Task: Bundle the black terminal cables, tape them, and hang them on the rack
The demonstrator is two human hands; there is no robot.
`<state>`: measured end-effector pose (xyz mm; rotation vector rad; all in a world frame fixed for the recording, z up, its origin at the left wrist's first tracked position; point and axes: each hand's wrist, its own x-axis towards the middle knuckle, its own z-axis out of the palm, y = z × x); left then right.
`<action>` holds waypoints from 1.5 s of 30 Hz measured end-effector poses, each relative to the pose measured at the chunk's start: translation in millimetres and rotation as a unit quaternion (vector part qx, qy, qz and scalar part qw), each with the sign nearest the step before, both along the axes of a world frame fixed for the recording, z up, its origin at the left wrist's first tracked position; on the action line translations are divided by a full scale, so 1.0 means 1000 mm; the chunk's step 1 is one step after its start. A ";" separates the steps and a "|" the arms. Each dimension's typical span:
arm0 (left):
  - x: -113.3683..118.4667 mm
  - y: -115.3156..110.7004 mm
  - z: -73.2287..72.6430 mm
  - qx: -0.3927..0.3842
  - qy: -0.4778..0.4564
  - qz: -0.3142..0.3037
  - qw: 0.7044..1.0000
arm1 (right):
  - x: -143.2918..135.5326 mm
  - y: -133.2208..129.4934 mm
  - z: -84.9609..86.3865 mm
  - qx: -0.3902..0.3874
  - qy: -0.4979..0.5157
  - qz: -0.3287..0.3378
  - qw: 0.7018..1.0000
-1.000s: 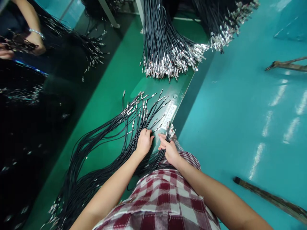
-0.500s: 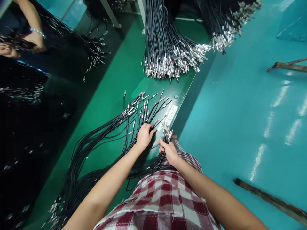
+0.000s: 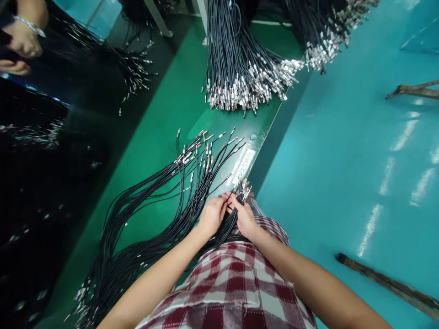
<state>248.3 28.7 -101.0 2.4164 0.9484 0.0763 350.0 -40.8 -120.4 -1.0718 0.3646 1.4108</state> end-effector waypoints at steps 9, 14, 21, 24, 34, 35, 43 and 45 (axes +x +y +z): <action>0.000 0.035 -0.007 -0.027 0.038 0.094 0.994 | 0.000 -0.001 -0.005 -0.115 -0.008 -0.055 0.992; 0.011 0.025 0.008 -0.093 0.018 0.108 0.990 | -0.002 0.001 -0.004 -0.060 -0.002 -0.034 0.998; 0.057 0.018 0.030 -0.177 -0.037 0.183 0.966 | -0.005 0.010 0.008 -0.077 -0.021 -0.063 0.995; 0.062 0.044 0.026 -0.199 0.014 0.146 0.969 | -0.006 0.011 0.014 -0.047 -0.012 -0.050 0.998; -0.035 0.096 0.005 -0.115 -0.001 0.307 0.945 | -0.012 0.012 0.011 -0.016 0.002 -0.022 1.000; -0.040 0.096 0.010 -0.141 -0.046 0.336 0.930 | -0.012 0.012 0.009 -0.015 0.005 -0.021 1.000; -0.043 0.047 0.055 -0.321 -0.201 0.319 0.869 | -0.010 0.013 0.015 0.006 0.001 -0.013 1.000; -0.037 0.023 0.046 -0.359 -0.177 0.299 0.866 | -0.011 0.015 0.019 0.015 -0.011 -0.006 1.000</action>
